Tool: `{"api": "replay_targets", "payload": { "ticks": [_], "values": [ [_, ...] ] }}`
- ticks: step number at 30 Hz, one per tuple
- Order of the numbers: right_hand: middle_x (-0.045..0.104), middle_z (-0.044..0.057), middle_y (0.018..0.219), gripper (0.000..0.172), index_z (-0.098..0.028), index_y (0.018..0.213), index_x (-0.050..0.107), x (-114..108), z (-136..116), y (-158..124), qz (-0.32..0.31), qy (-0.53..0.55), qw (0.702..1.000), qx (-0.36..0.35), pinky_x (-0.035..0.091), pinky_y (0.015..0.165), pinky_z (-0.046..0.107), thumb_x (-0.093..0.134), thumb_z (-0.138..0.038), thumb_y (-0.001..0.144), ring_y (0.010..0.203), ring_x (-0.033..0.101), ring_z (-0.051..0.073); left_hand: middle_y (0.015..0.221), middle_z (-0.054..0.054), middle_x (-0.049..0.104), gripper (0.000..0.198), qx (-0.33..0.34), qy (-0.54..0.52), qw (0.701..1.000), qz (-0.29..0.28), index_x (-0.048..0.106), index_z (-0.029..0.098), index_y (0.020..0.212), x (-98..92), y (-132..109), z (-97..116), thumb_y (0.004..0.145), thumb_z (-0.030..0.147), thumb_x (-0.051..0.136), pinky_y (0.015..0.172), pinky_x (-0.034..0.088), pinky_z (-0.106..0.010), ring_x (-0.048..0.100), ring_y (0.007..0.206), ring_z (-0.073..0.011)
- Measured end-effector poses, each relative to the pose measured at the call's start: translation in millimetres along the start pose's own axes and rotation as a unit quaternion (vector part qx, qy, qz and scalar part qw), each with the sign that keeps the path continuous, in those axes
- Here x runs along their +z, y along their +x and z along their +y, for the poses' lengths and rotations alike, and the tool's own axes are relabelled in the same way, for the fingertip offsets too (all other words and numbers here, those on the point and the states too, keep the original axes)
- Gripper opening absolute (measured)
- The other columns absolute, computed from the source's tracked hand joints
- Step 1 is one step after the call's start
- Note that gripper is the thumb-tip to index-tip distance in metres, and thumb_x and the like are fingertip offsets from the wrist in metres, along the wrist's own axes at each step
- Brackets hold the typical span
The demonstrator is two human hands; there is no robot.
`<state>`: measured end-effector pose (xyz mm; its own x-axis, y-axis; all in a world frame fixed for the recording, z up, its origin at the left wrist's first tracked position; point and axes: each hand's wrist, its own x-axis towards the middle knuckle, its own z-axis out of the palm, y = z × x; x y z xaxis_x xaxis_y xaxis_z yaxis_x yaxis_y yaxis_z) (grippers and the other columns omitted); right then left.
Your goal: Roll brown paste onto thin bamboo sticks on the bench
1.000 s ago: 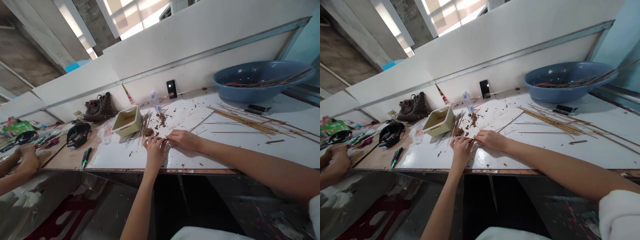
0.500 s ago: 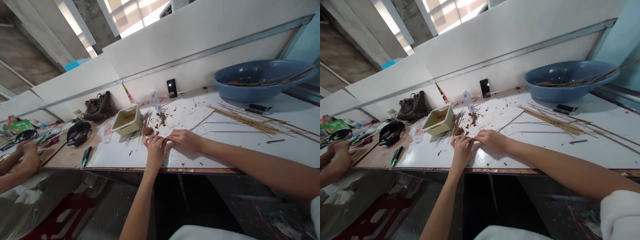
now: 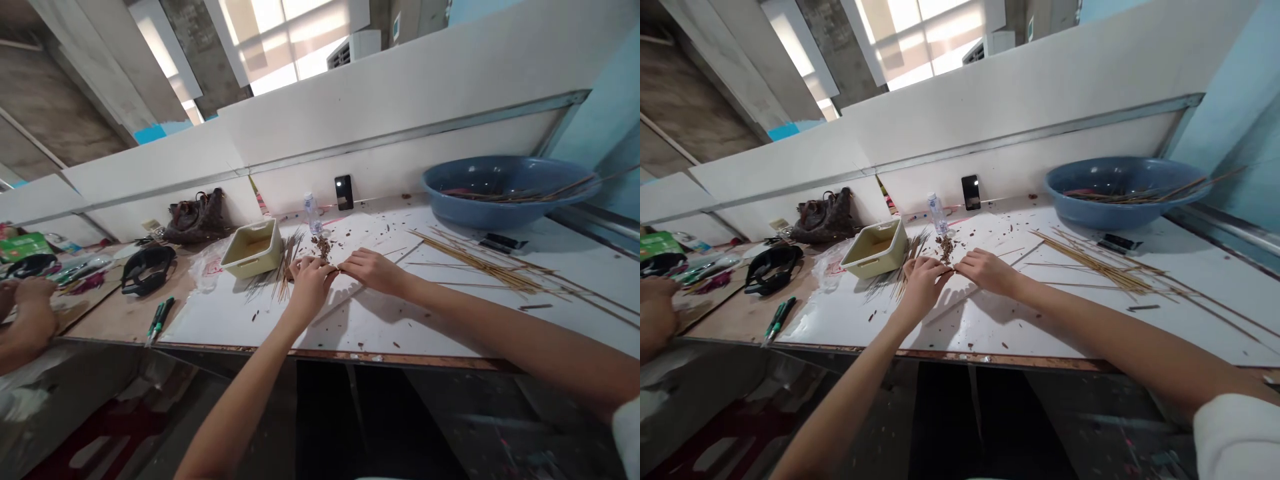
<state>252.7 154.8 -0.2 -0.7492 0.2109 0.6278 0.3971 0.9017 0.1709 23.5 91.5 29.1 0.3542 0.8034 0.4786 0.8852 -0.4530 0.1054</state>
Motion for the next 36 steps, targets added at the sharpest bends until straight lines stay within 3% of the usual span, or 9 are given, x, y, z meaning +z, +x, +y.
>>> {"api": "replay_targets", "payload": {
  "ticks": [4, 9, 11, 13, 18, 23, 28, 31, 36],
  "values": [
    [0.081, 0.012, 0.102, 0.025, -0.016, 0.122, 0.078, 1, 44, -9, -0.004, -0.001, 0.998, 0.062, 0.052, 0.091, 0.042, 0.055, -0.026, 0.117, 0.096, 0.072, 0.027, 0.109, -0.009, 0.080, 0.025, 0.050, 0.022, 0.998, -0.043, 0.086, 0.026, 0.106, 8.0, 58, -5, 0.113, 0.033, 0.063, 0.114, 0.030, -0.057, 0.061, 0.120, -0.0314],
    [0.082, 0.012, 0.101, 0.021, -0.017, 0.112, 0.083, 18, 82, -28, -0.056, -0.007, 0.985, 0.162, 0.054, 0.094, 0.044, 0.063, -0.022, 0.110, 0.096, 0.072, 0.029, 0.120, -0.013, 0.080, 0.028, 0.041, 0.034, 0.994, -0.099, 0.083, 0.024, 0.121, 48.6, 100, -11, 0.113, 0.029, 0.057, 0.114, 0.035, -0.057, 0.060, 0.129, -0.0357],
    [0.082, 0.013, 0.100, 0.024, -0.017, 0.105, 0.084, 25, 88, -35, -0.060, -0.017, 0.981, 0.184, 0.056, 0.096, 0.046, 0.060, -0.019, 0.110, 0.103, 0.070, 0.030, 0.133, -0.017, 0.076, 0.043, 0.007, 0.046, 0.996, -0.080, 0.067, 0.021, 0.151, 67.6, 102, -9, 0.110, 0.025, 0.057, 0.115, 0.037, -0.058, 0.060, 0.131, -0.0370],
    [0.082, 0.014, 0.108, 0.027, -0.017, 0.107, 0.084, 30, 91, -40, -0.050, -0.012, 0.980, 0.193, 0.057, 0.100, 0.048, 0.057, -0.019, 0.111, 0.110, 0.069, 0.031, 0.137, -0.019, 0.075, 0.057, -0.021, 0.059, 0.996, -0.062, 0.051, 0.015, 0.166, 84.1, 98, -5, 0.109, 0.019, 0.049, 0.116, 0.039, -0.058, 0.062, 0.130, -0.0370],
    [0.083, 0.016, 0.119, 0.029, -0.017, 0.119, 0.082, 33, 86, -48, -0.051, -0.002, 0.975, 0.217, 0.061, 0.103, 0.052, 0.054, -0.021, 0.111, 0.114, 0.070, 0.033, 0.138, -0.020, 0.076, 0.057, 0.009, 0.053, 0.998, -0.031, 0.052, 0.011, 0.164, 106.4, 83, 5, 0.108, 0.021, 0.044, 0.130, 0.030, -0.058, 0.062, 0.138, -0.0355],
    [0.080, 0.018, 0.135, 0.042, -0.014, 0.140, 0.076, 40, 71, -46, -0.052, 0.017, 0.966, 0.254, 0.057, 0.115, 0.054, 0.045, -0.025, 0.114, 0.129, 0.073, 0.033, 0.160, -0.020, 0.065, 0.056, 0.015, 0.040, 0.998, -0.041, 0.053, 0.009, 0.163, 115.2, 77, 7, 0.113, 0.027, 0.037, 0.139, 0.022, -0.054, 0.053, 0.156, -0.0311],
    [0.056, 0.023, 0.167, 0.060, -0.004, 0.161, 0.058, 54, 65, -49, -0.123, 0.016, 0.954, 0.275, 0.041, 0.133, 0.056, 0.031, -0.036, 0.118, 0.160, 0.051, 0.033, 0.167, -0.017, 0.059, 0.053, 0.002, 0.019, 0.999, -0.041, 0.058, 0.015, 0.161, 116.7, 74, 7, 0.114, 0.033, 0.040, 0.140, 0.023, -0.062, 0.039, 0.167, -0.0344],
    [0.052, 0.023, 0.170, 0.062, -0.004, 0.163, 0.056, 55, 67, -52, -0.138, 0.022, 0.952, 0.271, 0.038, 0.135, 0.059, 0.027, -0.036, 0.118, 0.164, 0.045, 0.033, 0.170, -0.014, 0.057, 0.047, 0.020, 0.016, 0.999, -0.036, 0.067, 0.020, 0.153, 112.9, 74, 9, 0.113, 0.033, 0.045, 0.140, 0.023, -0.064, 0.034, 0.170, -0.0352],
    [0.059, 0.024, 0.165, 0.058, -0.005, 0.158, 0.062, 49, 67, -51, -0.130, 0.023, 0.960, 0.248, 0.038, 0.135, 0.061, 0.029, -0.033, 0.119, 0.162, 0.049, 0.034, 0.166, -0.012, 0.061, 0.041, 0.030, 0.006, 0.999, -0.036, 0.073, 0.022, 0.142, 108.2, 74, 10, 0.112, 0.030, 0.046, 0.139, 0.027, -0.064, 0.037, 0.169, -0.0344]
  ]
}}
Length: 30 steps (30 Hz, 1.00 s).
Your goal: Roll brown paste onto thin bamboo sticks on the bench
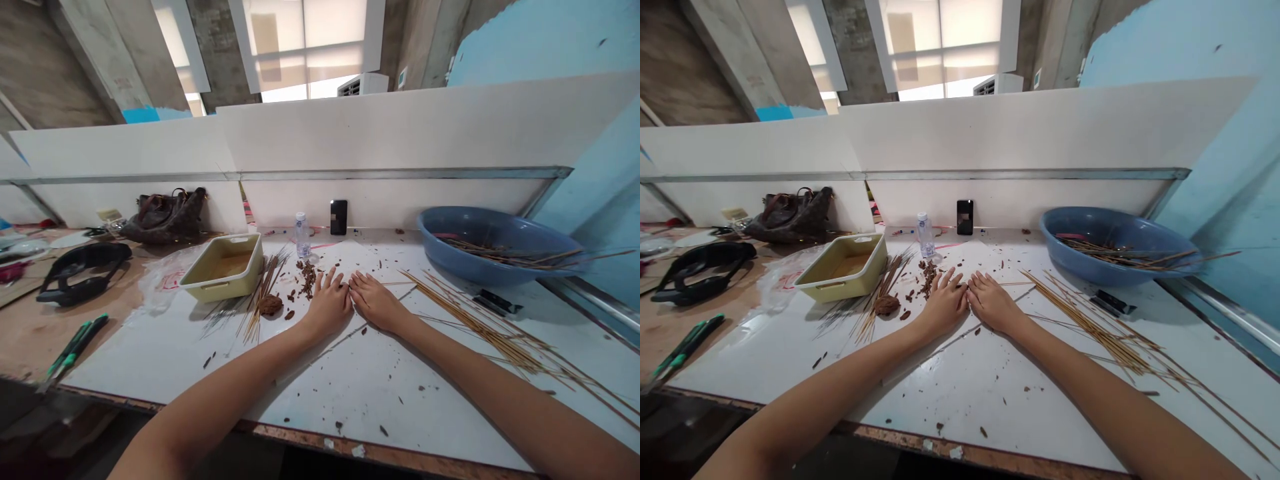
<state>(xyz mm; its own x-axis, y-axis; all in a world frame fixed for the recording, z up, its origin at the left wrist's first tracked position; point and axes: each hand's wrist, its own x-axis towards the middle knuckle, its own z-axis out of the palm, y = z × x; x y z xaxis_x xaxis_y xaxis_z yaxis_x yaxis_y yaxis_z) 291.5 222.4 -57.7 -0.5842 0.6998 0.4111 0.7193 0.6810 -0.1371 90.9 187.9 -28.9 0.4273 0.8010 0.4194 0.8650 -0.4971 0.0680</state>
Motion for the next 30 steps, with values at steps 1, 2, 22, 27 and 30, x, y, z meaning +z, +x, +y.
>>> {"api": "replay_targets", "payload": {
  "ticks": [1, 2, 22, 27, 30],
  "values": [
    [0.060, 0.023, 0.164, 0.058, -0.005, 0.157, 0.063, -1.0, -0.4, 0.0, 0.003, 0.000, 1.000, -0.002, 0.037, 0.135, 0.061, 0.029, -0.033, 0.119, 0.162, 0.049, 0.034, 0.165, -0.012, 0.061, 0.041, -0.004, -0.003, 1.000, 0.002, 0.073, 0.021, 0.142, 0.3, 0.0, -0.2, 0.112, 0.030, 0.046, 0.139, 0.028, -0.063, 0.037, 0.168, -0.0348],
    [0.060, 0.023, 0.164, 0.057, -0.006, 0.157, 0.063, -1.6, -0.8, 0.1, 0.006, 0.000, 1.000, -0.002, 0.037, 0.135, 0.060, 0.030, -0.033, 0.119, 0.161, 0.049, 0.033, 0.165, -0.012, 0.061, 0.041, -0.007, -0.006, 1.000, 0.004, 0.072, 0.021, 0.144, 1.1, 0.1, -0.6, 0.112, 0.030, 0.047, 0.138, 0.029, -0.063, 0.036, 0.168, -0.0353],
    [0.052, 0.025, 0.170, 0.058, -0.008, 0.160, 0.061, -3.3, -2.7, 4.1, -0.011, 0.000, 0.999, 0.048, 0.034, 0.135, 0.064, 0.036, -0.039, 0.118, 0.166, 0.042, 0.036, 0.172, -0.015, 0.054, 0.048, -0.032, -0.015, 0.999, -0.020, 0.067, 0.023, 0.154, 6.1, 3.2, -2.4, 0.110, 0.034, 0.051, 0.132, 0.033, -0.070, 0.030, 0.170, -0.0420],
    [0.055, 0.022, 0.169, 0.054, -0.012, 0.157, 0.064, -2.8, 0.8, 3.4, -0.005, 0.003, 1.000, 0.020, 0.035, 0.134, 0.065, 0.035, -0.036, 0.119, 0.166, 0.042, 0.035, 0.173, -0.013, 0.053, 0.045, -0.023, -0.022, 0.999, -0.011, 0.070, 0.025, 0.150, 6.6, 5.1, -3.6, 0.108, 0.032, 0.054, 0.133, 0.032, -0.069, 0.028, 0.171, -0.0407],
    [0.061, 0.023, 0.163, 0.052, -0.011, 0.150, 0.071, -5.9, 0.9, 3.2, 0.017, 0.006, 1.000, -0.003, 0.038, 0.134, 0.062, 0.036, -0.034, 0.119, 0.163, 0.047, 0.035, 0.173, -0.012, 0.053, 0.042, -0.003, -0.022, 1.000, -0.008, 0.074, 0.024, 0.144, 2.3, 6.3, -3.2, 0.108, 0.030, 0.052, 0.133, 0.032, -0.066, 0.026, 0.171, -0.0392]
  ]
}}
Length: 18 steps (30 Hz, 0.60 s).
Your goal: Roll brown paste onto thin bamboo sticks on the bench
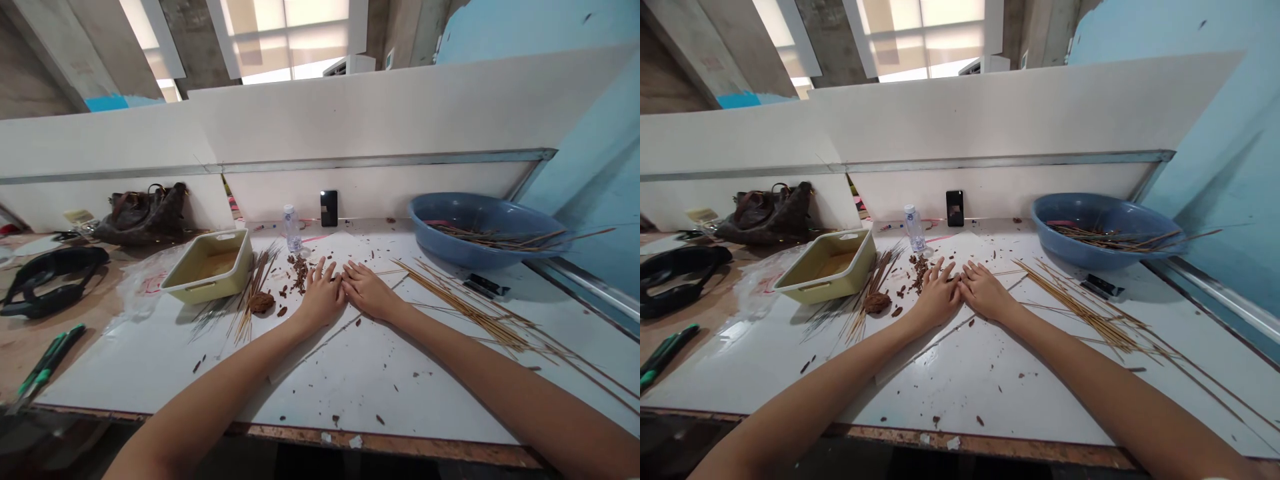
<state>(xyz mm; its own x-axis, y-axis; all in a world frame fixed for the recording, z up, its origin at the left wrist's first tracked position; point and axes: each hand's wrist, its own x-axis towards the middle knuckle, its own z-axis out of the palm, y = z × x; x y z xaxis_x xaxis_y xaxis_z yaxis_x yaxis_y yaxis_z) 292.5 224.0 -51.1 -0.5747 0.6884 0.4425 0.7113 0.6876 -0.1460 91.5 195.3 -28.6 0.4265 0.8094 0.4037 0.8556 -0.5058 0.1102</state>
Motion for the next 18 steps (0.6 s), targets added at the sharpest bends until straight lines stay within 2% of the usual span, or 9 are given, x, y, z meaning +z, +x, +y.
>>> {"api": "replay_targets", "payload": {
  "ticks": [3, 9, 13, 18],
  "values": [
    [0.064, 0.023, 0.160, 0.051, -0.009, 0.148, 0.072, -2.2, -1.2, 0.8, 0.001, -0.006, 1.000, -0.010, 0.038, 0.134, 0.061, 0.038, -0.033, 0.119, 0.161, 0.049, 0.036, 0.173, -0.012, 0.052, 0.042, 0.000, 0.004, 1.000, -0.004, 0.074, 0.022, 0.144, -2.5, 0.6, 1.0, 0.108, 0.030, 0.052, 0.134, 0.031, -0.066, 0.026, 0.171, -0.0391],
    [0.059, 0.024, 0.165, 0.052, -0.008, 0.153, 0.067, -4.7, -3.8, 1.8, -0.013, -0.023, 1.000, 0.010, 0.037, 0.134, 0.062, 0.040, -0.036, 0.119, 0.162, 0.048, 0.036, 0.176, -0.012, 0.049, 0.047, -0.024, 0.003, 1.000, -0.017, 0.069, 0.023, 0.151, 0.0, 0.7, 0.3, 0.108, 0.030, 0.053, 0.131, 0.034, -0.068, 0.027, 0.170, -0.0417],
    [0.066, 0.021, 0.159, 0.048, -0.011, 0.143, 0.075, -8.6, -3.0, 1.8, 0.001, -0.002, 1.000, -0.013, 0.039, 0.134, 0.062, 0.041, -0.033, 0.119, 0.160, 0.051, 0.035, 0.173, -0.010, 0.053, 0.039, 0.000, -0.001, 1.000, 0.003, 0.078, 0.023, 0.138, -0.5, -0.4, -0.6, 0.108, 0.028, 0.053, 0.132, 0.032, -0.066, 0.028, 0.171, -0.0399],
    [0.077, 0.017, 0.143, 0.038, -0.016, 0.128, 0.084, -8.7, -1.9, 1.3, 0.059, 0.017, 0.997, -0.050, 0.048, 0.129, 0.062, 0.050, -0.028, 0.116, 0.149, 0.063, 0.035, 0.166, -0.009, 0.061, 0.029, 0.020, -0.003, 0.999, 0.026, 0.085, 0.024, 0.110, -4.3, -2.0, -0.6, 0.107, 0.027, 0.056, 0.130, 0.036, -0.065, 0.034, 0.168, -0.0389]
  ]
}}
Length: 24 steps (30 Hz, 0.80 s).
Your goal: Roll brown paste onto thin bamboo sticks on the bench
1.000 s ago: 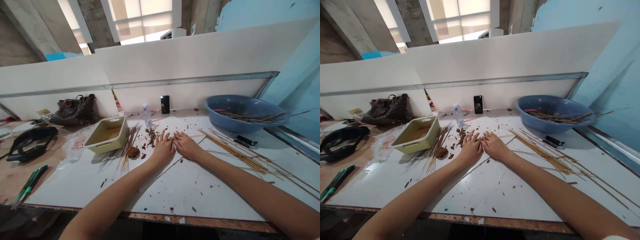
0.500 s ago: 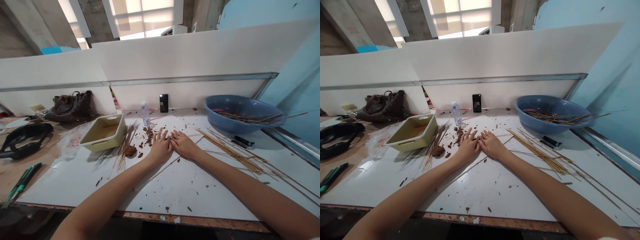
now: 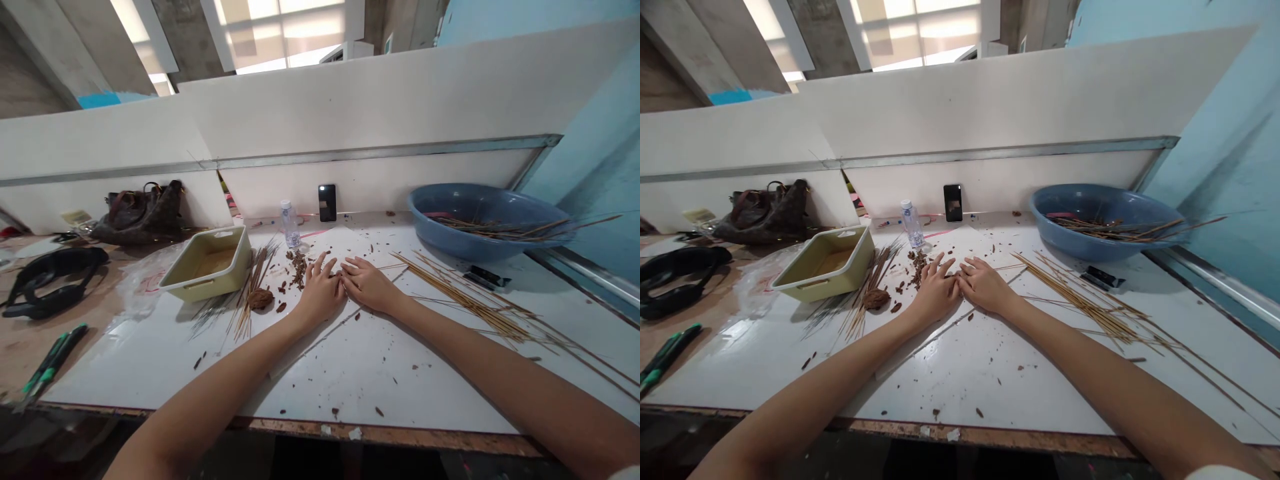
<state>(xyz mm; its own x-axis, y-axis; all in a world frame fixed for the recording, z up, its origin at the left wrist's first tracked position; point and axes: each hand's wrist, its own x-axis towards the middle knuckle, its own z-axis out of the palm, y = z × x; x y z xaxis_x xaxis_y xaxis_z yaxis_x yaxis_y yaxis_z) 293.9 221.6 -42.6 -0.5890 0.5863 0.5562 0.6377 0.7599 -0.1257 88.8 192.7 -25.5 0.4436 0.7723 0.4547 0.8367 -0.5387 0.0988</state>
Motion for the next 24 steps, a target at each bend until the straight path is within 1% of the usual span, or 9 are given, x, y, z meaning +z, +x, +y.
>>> {"api": "replay_targets", "payload": {
  "ticks": [2, 4, 6, 9, 12, 16, 18, 21, 24],
  "values": [
    [0.080, 0.015, 0.138, 0.035, -0.017, 0.123, 0.085, 0, 0, -1, 0.020, -0.001, 1.000, -0.017, 0.050, 0.127, 0.060, 0.053, -0.027, 0.115, 0.142, 0.068, 0.035, 0.162, -0.010, 0.064, 0.027, 0.004, 0.006, 1.000, 0.008, 0.085, 0.023, 0.110, -1.0, -1, -1, 0.105, 0.025, 0.059, 0.130, 0.039, -0.063, 0.038, 0.166, -0.0381],
    [0.082, 0.014, 0.134, 0.033, -0.018, 0.121, 0.086, 0, 0, -1, 0.033, -0.003, 0.999, -0.024, 0.052, 0.126, 0.060, 0.055, -0.025, 0.113, 0.138, 0.071, 0.035, 0.159, -0.011, 0.066, 0.026, -0.004, 0.016, 1.000, 0.017, 0.084, 0.022, 0.115, -1.6, -2, -1, 0.104, 0.023, 0.060, 0.129, 0.040, -0.061, 0.042, 0.164, -0.0380],
    [0.083, 0.011, 0.132, 0.031, -0.020, 0.123, 0.086, -3, 1, -2, 0.038, 0.000, 0.999, -0.026, 0.053, 0.125, 0.060, 0.058, -0.022, 0.111, 0.136, 0.072, 0.035, 0.157, -0.013, 0.068, 0.028, -0.023, 0.027, 0.999, 0.019, 0.083, 0.020, 0.119, -2.1, -3, -1, 0.104, 0.022, 0.059, 0.129, 0.040, -0.062, 0.044, 0.162, -0.0393],
    [0.083, 0.009, 0.131, 0.032, -0.023, 0.127, 0.085, -7, -1, -4, 0.036, 0.001, 0.999, -0.027, 0.053, 0.124, 0.060, 0.060, -0.019, 0.107, 0.134, 0.072, 0.034, 0.155, -0.015, 0.068, 0.027, -0.044, 0.035, 0.998, 0.012, 0.082, 0.020, 0.119, -3.2, -4, 0, 0.103, 0.023, 0.061, 0.129, 0.040, -0.064, 0.044, 0.161, -0.0419],
    [0.081, 0.014, 0.137, 0.031, -0.019, 0.127, 0.084, -10, -5, -4, 0.031, -0.024, 0.999, -0.020, 0.050, 0.126, 0.061, 0.060, -0.020, 0.107, 0.131, 0.073, 0.034, 0.155, -0.015, 0.068, 0.025, -0.045, 0.039, 0.998, 0.010, 0.082, 0.020, 0.117, -3.9, -5, 1, 0.103, 0.023, 0.062, 0.128, 0.040, -0.065, 0.044, 0.161, -0.0428],
    [0.075, 0.020, 0.147, 0.039, -0.012, 0.140, 0.076, -10, -9, -4, 0.018, -0.049, 0.999, -0.012, 0.048, 0.127, 0.060, 0.059, -0.025, 0.108, 0.136, 0.070, 0.036, 0.156, -0.015, 0.069, 0.026, -0.042, 0.042, 0.998, 0.018, 0.082, 0.020, 0.119, -3.5, -5, 2, 0.104, 0.024, 0.061, 0.127, 0.040, -0.065, 0.046, 0.160, -0.0425],
    [0.074, 0.019, 0.148, 0.040, -0.013, 0.142, 0.075, -8, -9, -5, 0.010, -0.051, 0.999, -0.006, 0.049, 0.126, 0.060, 0.059, -0.026, 0.109, 0.137, 0.069, 0.036, 0.155, -0.014, 0.069, 0.026, -0.041, 0.039, 0.998, 0.021, 0.082, 0.020, 0.117, -3.1, -5, 1, 0.104, 0.024, 0.061, 0.127, 0.041, -0.065, 0.047, 0.159, -0.0419],
    [0.076, 0.016, 0.145, 0.036, -0.016, 0.138, 0.077, -7, -8, -5, 0.006, -0.047, 0.999, -0.004, 0.050, 0.124, 0.060, 0.059, -0.026, 0.109, 0.136, 0.070, 0.036, 0.153, -0.014, 0.070, 0.024, -0.035, 0.036, 0.998, 0.028, 0.084, 0.021, 0.113, -2.4, -5, 0, 0.104, 0.023, 0.061, 0.127, 0.042, -0.064, 0.049, 0.158, -0.0413],
    [0.079, 0.016, 0.141, 0.034, -0.015, 0.134, 0.079, -7, -8, -5, 0.013, -0.040, 0.999, -0.015, 0.051, 0.123, 0.059, 0.059, -0.025, 0.109, 0.134, 0.071, 0.036, 0.152, -0.014, 0.071, 0.024, -0.026, 0.034, 0.998, 0.035, 0.086, 0.021, 0.108, -1.5, -5, -1, 0.103, 0.022, 0.063, 0.127, 0.043, -0.064, 0.049, 0.158, -0.0412]
  ]
}}
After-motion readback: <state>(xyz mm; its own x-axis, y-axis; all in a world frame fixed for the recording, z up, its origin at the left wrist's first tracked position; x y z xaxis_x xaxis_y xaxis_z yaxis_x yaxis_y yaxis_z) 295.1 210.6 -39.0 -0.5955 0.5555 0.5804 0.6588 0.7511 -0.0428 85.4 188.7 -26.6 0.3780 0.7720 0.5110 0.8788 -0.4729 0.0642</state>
